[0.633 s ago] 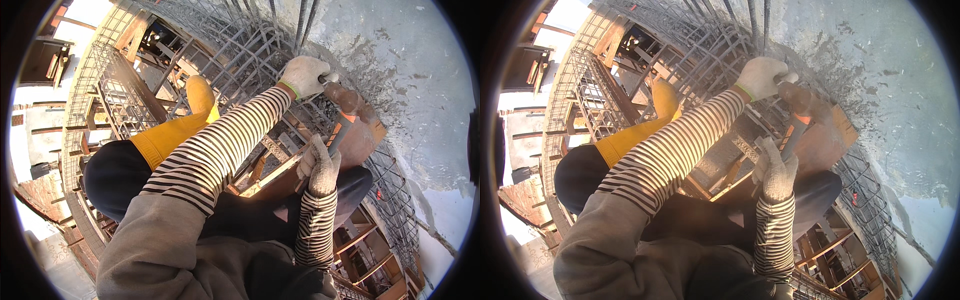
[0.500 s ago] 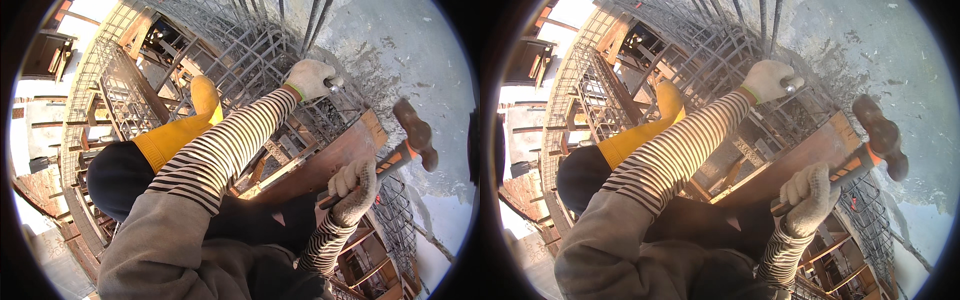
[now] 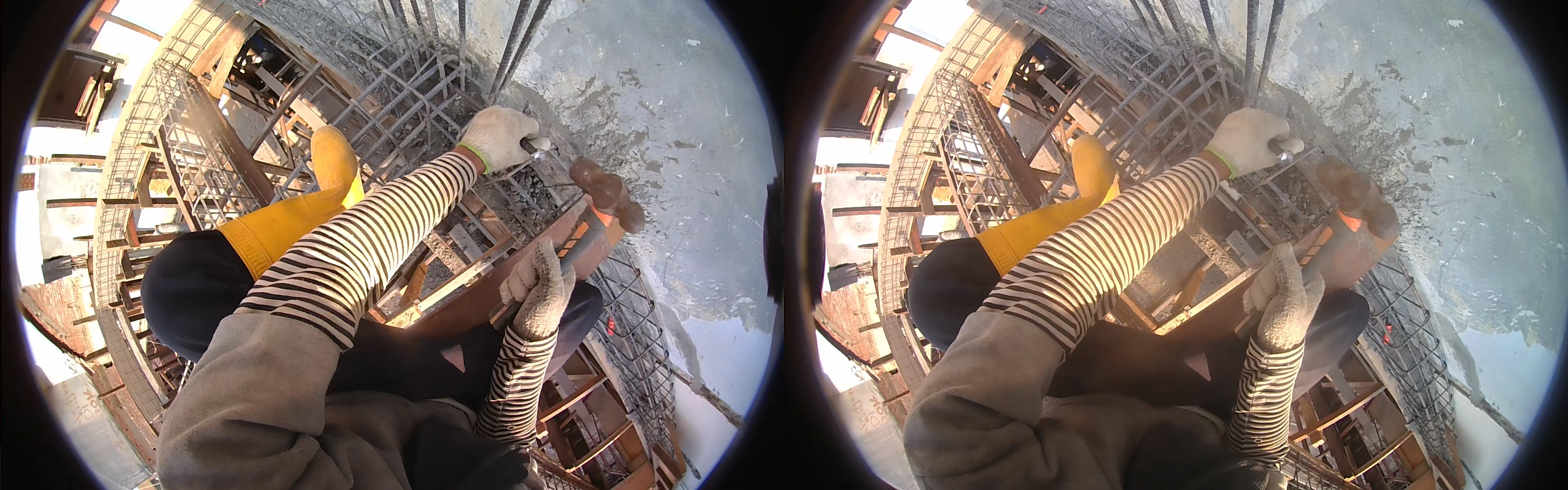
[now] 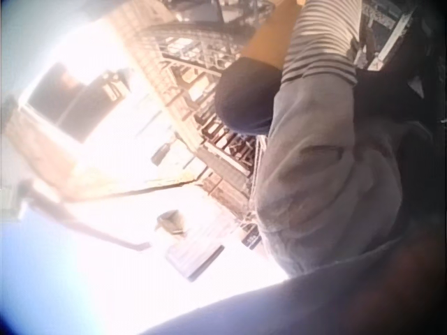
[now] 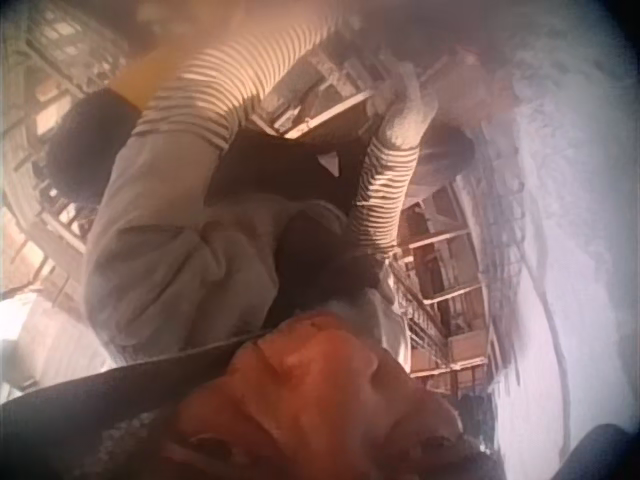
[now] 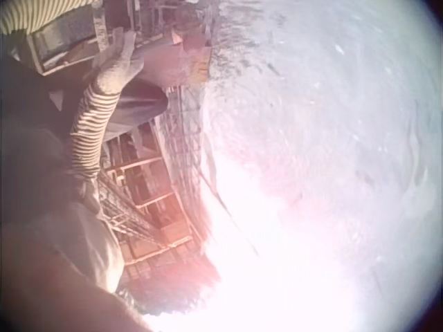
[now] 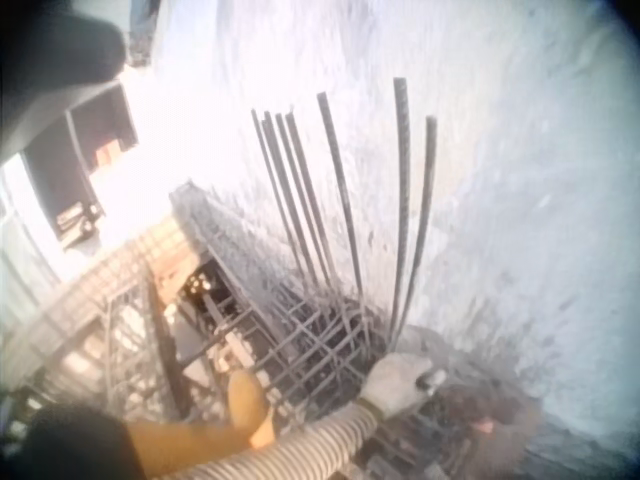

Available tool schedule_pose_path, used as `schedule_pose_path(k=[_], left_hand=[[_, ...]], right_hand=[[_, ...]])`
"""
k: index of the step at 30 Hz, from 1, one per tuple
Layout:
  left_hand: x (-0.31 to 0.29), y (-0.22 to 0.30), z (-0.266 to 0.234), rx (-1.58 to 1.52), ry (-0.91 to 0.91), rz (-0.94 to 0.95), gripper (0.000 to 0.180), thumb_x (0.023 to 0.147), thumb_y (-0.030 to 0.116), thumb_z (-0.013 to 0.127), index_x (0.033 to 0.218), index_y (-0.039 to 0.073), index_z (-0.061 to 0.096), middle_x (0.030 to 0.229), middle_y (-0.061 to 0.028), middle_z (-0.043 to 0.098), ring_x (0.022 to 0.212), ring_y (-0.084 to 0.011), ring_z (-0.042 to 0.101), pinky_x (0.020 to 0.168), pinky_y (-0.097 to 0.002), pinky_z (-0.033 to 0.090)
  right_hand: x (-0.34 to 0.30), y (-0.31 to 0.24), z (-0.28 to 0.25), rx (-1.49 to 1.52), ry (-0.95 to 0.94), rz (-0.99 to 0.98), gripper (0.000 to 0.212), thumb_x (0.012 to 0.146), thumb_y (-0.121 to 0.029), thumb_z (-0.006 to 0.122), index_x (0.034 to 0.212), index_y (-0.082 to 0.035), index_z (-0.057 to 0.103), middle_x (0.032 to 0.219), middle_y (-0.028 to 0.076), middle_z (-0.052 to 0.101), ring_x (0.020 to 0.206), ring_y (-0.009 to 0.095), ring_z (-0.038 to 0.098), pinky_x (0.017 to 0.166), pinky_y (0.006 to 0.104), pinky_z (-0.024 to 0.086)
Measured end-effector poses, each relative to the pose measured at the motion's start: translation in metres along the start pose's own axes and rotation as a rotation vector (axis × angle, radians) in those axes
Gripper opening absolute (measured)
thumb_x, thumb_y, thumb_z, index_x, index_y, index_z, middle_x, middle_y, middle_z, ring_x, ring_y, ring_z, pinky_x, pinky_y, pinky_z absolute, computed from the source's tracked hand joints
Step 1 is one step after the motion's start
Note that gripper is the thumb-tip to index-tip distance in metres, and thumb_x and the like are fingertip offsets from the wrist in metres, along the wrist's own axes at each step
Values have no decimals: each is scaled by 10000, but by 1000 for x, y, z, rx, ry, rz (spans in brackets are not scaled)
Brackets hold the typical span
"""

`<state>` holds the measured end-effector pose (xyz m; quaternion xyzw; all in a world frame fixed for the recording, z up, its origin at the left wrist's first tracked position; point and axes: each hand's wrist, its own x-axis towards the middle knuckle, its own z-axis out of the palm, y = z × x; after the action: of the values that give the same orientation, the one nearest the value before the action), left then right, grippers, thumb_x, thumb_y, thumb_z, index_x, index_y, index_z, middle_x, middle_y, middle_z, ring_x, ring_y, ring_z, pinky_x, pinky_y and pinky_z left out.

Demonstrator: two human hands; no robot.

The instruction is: The person uses a hammer to strike a metal tie or connection point on a rebar structure, working their way along the vertical bars while holding a small component in place with one gloved hand.

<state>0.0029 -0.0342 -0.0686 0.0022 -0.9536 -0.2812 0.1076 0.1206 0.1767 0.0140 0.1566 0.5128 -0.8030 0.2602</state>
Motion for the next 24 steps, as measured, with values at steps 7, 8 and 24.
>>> schedule_pose_path(k=[7,8,24], left_hand=[[11,14,-6,-24,39,31,460,946,467,641,757,50,688,777,-195,672,819,-403,669,757,-514,520],[11,15,-8,-23,25,27,457,942,463,643,755,49,688,775,-196,671,815,-402,670,755,-513,521],[8,5,-4,-41,50,48,393,911,438,682,794,65,720,799,-149,684,835,-364,681,776,-507,530]], right_hand=[[-45,-135,-32,166,-228,-1092,371,1078,-310,522,747,-184,413,607,-54,351,471,65,344,457,278,347],[-36,-125,-35,201,-223,-1118,396,1085,-326,503,725,-196,398,608,-57,348,483,61,353,472,277,360],[-43,-142,-45,221,-246,-1160,419,1075,-291,434,682,-211,314,596,-55,255,483,82,231,494,286,305]])
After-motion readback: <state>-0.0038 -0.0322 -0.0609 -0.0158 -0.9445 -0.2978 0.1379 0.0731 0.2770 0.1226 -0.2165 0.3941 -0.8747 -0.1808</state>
